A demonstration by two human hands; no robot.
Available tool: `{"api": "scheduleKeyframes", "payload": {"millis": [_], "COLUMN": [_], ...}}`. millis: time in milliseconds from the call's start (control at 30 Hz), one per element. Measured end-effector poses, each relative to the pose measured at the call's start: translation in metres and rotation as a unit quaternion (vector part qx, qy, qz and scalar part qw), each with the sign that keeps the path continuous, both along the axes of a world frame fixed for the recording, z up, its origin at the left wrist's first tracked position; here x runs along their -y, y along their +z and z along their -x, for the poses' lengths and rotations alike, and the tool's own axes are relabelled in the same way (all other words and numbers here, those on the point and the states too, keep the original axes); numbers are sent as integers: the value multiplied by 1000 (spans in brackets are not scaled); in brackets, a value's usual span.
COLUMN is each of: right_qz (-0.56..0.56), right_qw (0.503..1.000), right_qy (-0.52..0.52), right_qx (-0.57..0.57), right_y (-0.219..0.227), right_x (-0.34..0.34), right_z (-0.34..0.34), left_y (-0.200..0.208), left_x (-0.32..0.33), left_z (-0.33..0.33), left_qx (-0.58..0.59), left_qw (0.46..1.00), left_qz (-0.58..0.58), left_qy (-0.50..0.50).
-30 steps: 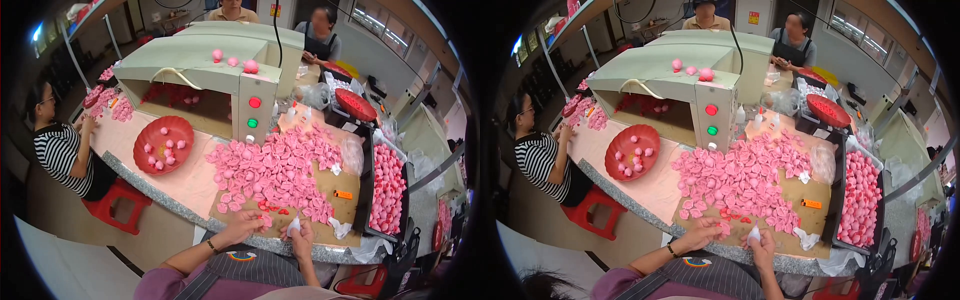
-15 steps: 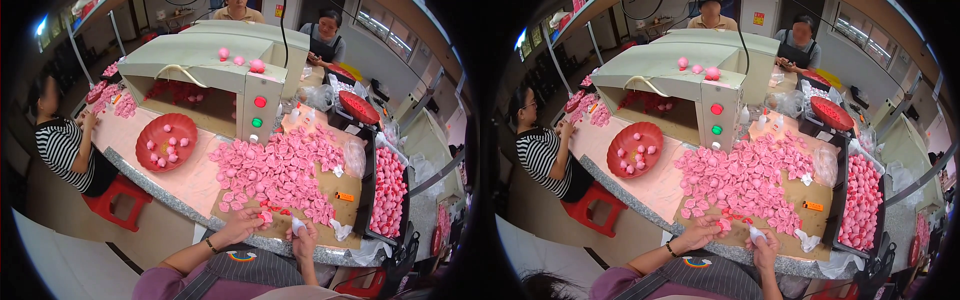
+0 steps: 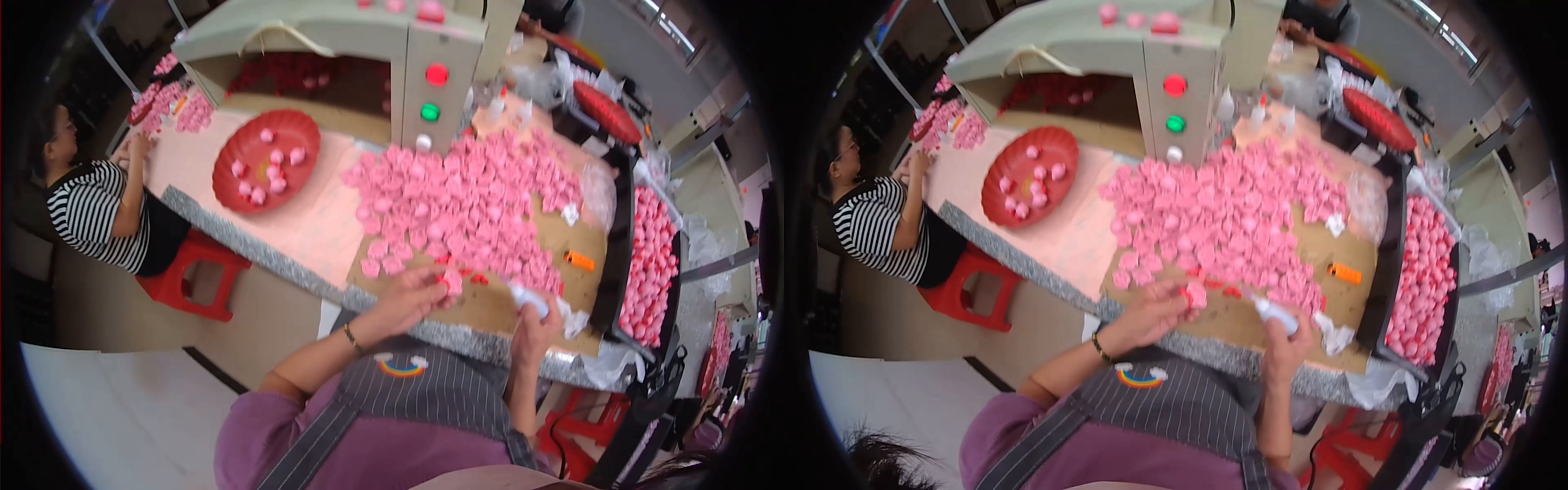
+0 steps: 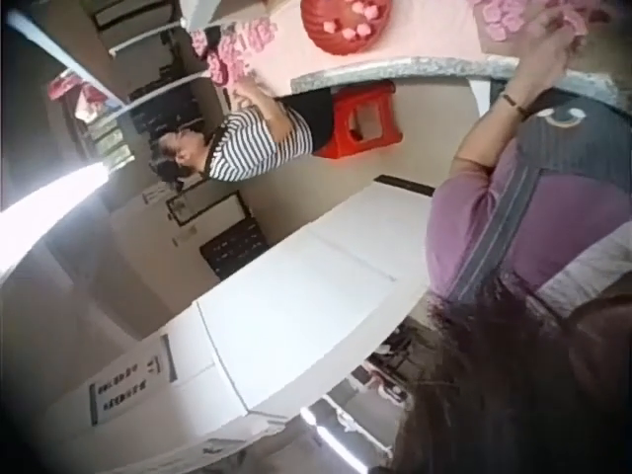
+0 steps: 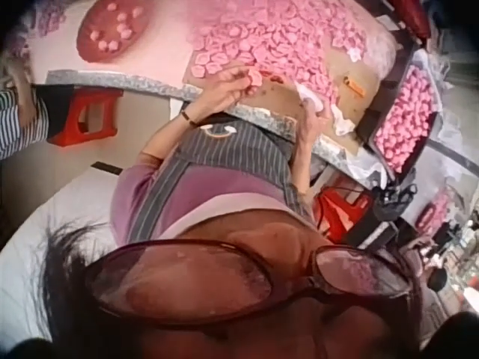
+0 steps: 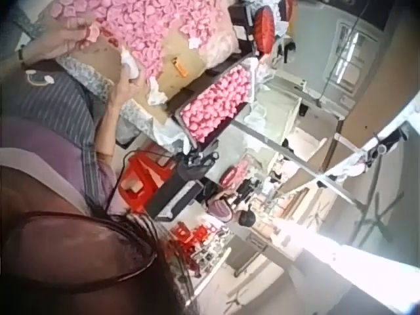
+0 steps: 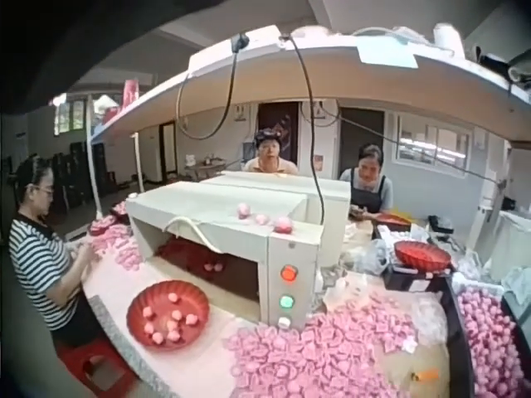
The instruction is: Assembling small pink plastic toy components by applying glue from a bottle.
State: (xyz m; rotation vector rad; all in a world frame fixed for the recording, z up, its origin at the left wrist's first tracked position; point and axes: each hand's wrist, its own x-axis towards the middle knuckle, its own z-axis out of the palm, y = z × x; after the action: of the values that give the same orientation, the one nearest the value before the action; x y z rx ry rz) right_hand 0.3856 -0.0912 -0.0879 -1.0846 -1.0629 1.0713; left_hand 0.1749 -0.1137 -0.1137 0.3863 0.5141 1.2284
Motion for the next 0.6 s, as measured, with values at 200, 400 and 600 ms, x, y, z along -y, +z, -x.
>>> {"api": "scheduleKeyframes", "payload": {"millis": [200,400,600], "right_qz": [-94,-168,-178], "right_qw": [992,975,962], "right_qy": [37,53,82], "right_qx": [79,137,191], "right_y": [20,22,22], "right_x": [-4,8,15], "right_z": [9,15,13], "left_y": [-5,-12,-11], "left_x": [-18,-6,2], "left_z": [3,-3,-6], "left_qx": [-6,0,-15], "left_qw": [997,999,999], "left_qz": [-78,-43,-38], "left_qy": [8,-1,-13]}}
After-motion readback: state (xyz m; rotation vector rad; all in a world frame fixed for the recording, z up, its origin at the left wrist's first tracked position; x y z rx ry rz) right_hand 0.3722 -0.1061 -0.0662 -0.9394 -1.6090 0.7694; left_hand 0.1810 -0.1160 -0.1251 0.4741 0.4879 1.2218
